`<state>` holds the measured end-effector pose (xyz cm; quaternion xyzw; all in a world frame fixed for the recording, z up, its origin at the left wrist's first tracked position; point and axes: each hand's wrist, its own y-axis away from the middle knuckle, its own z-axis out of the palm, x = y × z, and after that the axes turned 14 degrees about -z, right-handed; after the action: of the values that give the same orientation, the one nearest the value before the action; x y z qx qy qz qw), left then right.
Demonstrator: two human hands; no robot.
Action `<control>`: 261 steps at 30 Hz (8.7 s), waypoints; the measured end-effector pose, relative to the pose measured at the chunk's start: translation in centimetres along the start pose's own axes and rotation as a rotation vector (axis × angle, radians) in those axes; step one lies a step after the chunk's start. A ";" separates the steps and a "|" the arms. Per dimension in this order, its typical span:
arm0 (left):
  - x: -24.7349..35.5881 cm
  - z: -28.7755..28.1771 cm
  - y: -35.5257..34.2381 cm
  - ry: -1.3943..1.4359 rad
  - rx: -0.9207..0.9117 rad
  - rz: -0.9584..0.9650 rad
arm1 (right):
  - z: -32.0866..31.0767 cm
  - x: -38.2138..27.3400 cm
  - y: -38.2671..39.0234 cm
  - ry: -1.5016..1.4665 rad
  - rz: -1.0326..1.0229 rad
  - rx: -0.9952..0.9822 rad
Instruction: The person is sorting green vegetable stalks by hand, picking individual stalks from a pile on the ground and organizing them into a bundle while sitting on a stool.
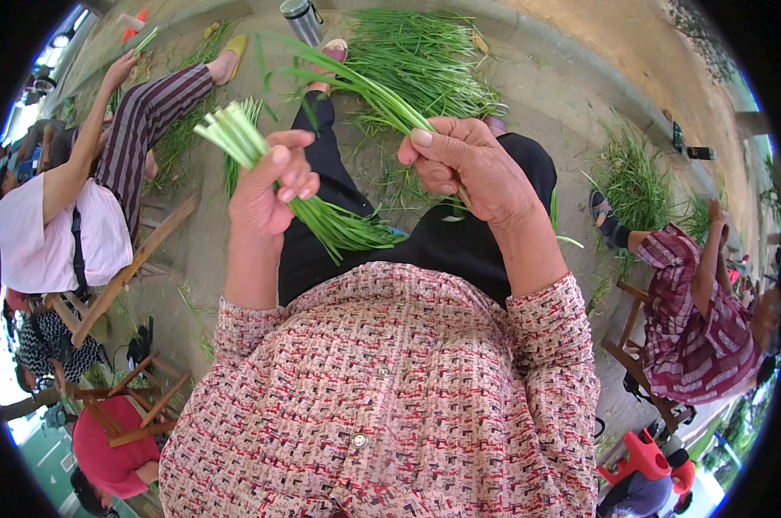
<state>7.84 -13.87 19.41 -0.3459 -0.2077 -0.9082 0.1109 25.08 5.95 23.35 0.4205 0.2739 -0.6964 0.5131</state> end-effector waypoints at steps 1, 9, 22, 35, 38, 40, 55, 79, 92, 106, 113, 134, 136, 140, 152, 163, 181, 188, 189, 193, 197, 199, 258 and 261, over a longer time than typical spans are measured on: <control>0.1 -0.4 0.2 0.038 0.056 0.014 | -0.4 0.0 0.1 -0.038 -0.001 -0.006; 3.6 -0.1 1.8 0.043 0.204 0.303 | -1.3 0.5 0.4 -0.210 -0.008 -0.052; 3.7 4.8 2.2 -0.538 0.214 0.422 | 0.2 -0.1 0.3 0.018 0.062 -0.034; 1.1 6.3 0.4 -0.918 0.144 0.004 | 1.6 -2.1 -0.5 0.570 0.061 -0.298; 1.3 5.7 0.6 -0.778 0.207 0.004 | 0.0 -3.2 -0.4 0.536 0.050 -0.253; 1.1 4.6 0.3 -0.668 0.243 0.053 | -1.9 -4.1 -0.1 0.433 0.020 -0.195; 1.4 3.3 0.3 -0.369 0.331 0.031 | -4.5 -0.4 0.6 0.729 -0.273 -0.082; 0.6 4.8 1.1 -0.510 0.142 -0.080 | 1.7 -1.6 -2.9 0.396 -0.002 -0.329; -0.3 5.2 1.0 -0.630 0.169 -0.082 | 2.3 -0.1 -2.0 0.562 -0.104 -0.135; -0.2 4.0 1.2 -0.547 0.255 -0.127 | -3.6 -2.0 -0.9 -0.140 -0.343 0.088; -0.2 3.8 0.9 -0.516 0.224 -0.110 | -2.6 -1.5 -0.2 0.908 -0.021 0.136; -0.1 4.8 1.0 -0.535 0.188 -0.113 | -1.0 -1.2 -0.5 0.417 -0.236 0.125; 0.3 3.8 1.2 -0.478 0.224 -0.135 | -3.0 -2.2 -0.5 0.171 -0.334 0.152; 0.5 3.3 0.7 -0.362 0.290 -0.024 | -5.3 -2.2 -0.1 0.392 -0.206 0.301; -0.5 5.0 -0.2 -0.264 0.290 -0.027 | 4.7 2.6 -1.3 0.331 -0.455 0.194; -2.0 4.9 -0.7 -0.256 0.129 -0.051 | 5.1 2.6 -2.1 0.281 -0.465 0.148; -1.1 5.6 -0.3 -0.333 0.198 0.009 | 3.7 1.2 -2.1 0.511 -0.374 0.046; -1.7 5.4 -0.7 -0.330 0.232 -0.032 | 3.5 2.3 -2.1 0.479 -0.326 0.020; -1.7 5.5 -0.7 -0.323 0.230 -0.032 | 3.5 2.3 -2.2 0.484 -0.326 0.037; -1.9 5.4 -0.7 -0.358 0.225 -0.038 | 4.0 2.6 -2.2 0.414 -0.354 0.112; -2.1 5.4 -0.8 -0.338 0.232 0.002 | 3.1 3.8 -2.7 0.457 -0.388 0.129; -2.0 5.2 -0.9 -0.288 0.232 -0.003 | 4.1 2.6 -2.4 0.433 -0.307 0.156; -1.2 5.6 -0.4 -0.455 0.184 0.063 | 2.6 2.7 -2.5 0.587 -0.487 -0.054; -0.9 5.5 -0.8 -0.416 0.167 0.062 | 2.6 2.5 -3.0 0.661 -0.544 -0.059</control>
<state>11.46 -10.62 22.30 -0.5214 -0.2900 -0.7932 0.1219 21.15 3.63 22.28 0.5186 0.5443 -0.6260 0.2072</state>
